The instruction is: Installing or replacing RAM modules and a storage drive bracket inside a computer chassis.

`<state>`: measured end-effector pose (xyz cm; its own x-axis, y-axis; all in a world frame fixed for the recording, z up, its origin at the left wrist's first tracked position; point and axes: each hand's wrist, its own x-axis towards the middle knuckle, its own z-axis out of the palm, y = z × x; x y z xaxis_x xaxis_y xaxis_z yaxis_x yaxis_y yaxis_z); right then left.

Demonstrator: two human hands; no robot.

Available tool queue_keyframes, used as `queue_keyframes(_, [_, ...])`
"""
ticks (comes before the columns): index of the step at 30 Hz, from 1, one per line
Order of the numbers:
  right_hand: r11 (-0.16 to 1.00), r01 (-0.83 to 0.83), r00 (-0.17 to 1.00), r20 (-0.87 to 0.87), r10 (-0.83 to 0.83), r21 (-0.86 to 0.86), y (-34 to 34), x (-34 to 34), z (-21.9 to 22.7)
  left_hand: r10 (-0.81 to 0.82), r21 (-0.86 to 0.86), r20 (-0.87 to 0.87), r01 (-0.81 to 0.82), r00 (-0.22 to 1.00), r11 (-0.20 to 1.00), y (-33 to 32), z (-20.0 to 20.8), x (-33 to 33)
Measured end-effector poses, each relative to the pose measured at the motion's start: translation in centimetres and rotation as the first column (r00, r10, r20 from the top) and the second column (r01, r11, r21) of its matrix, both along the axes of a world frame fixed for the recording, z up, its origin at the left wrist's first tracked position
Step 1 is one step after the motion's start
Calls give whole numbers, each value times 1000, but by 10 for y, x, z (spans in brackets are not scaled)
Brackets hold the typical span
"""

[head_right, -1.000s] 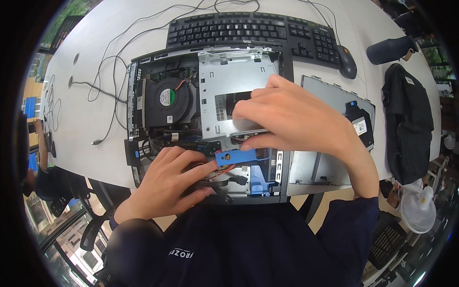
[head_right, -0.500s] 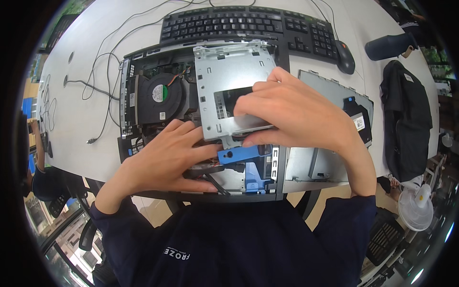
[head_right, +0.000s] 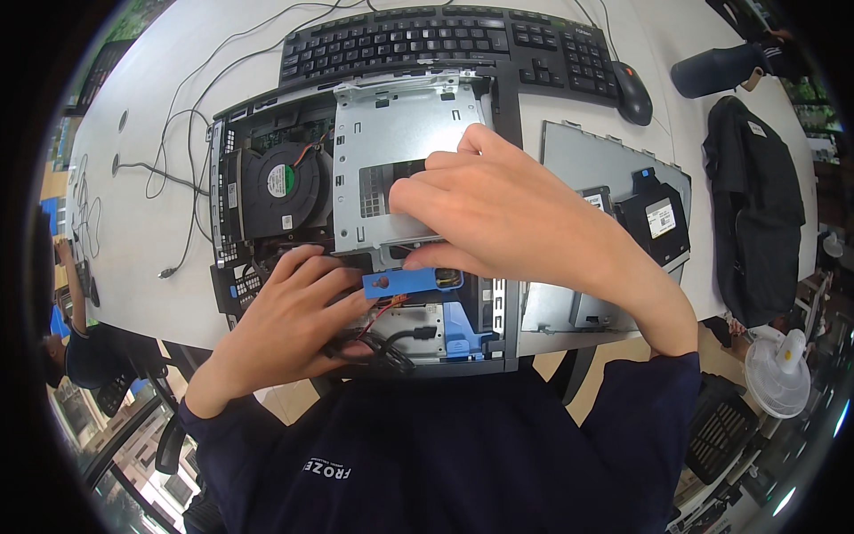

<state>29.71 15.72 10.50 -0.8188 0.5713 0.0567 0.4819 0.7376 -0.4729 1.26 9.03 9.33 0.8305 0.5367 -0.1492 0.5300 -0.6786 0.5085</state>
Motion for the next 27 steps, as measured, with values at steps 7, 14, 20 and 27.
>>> queue_keyframes(7, [998,25,999,-46,-22,50,0,-15,-4,82,-23,83,-81,993,996,-8,6,-8])
queue_keyframes(14, [992,19,999,-31,-15,127,-2,-27,-4,256,-101,209,-239,944,966,-15,8,-11])
queue_keyframes(20, [996,14,999,-54,-9,92,-3,-25,-11,328,-295,168,-270,930,916,-2,13,-10])
queue_keyframes(27, [999,-34,999,-35,35,18,0,-23,1,206,-179,221,-168,953,969,-12,4,-15])
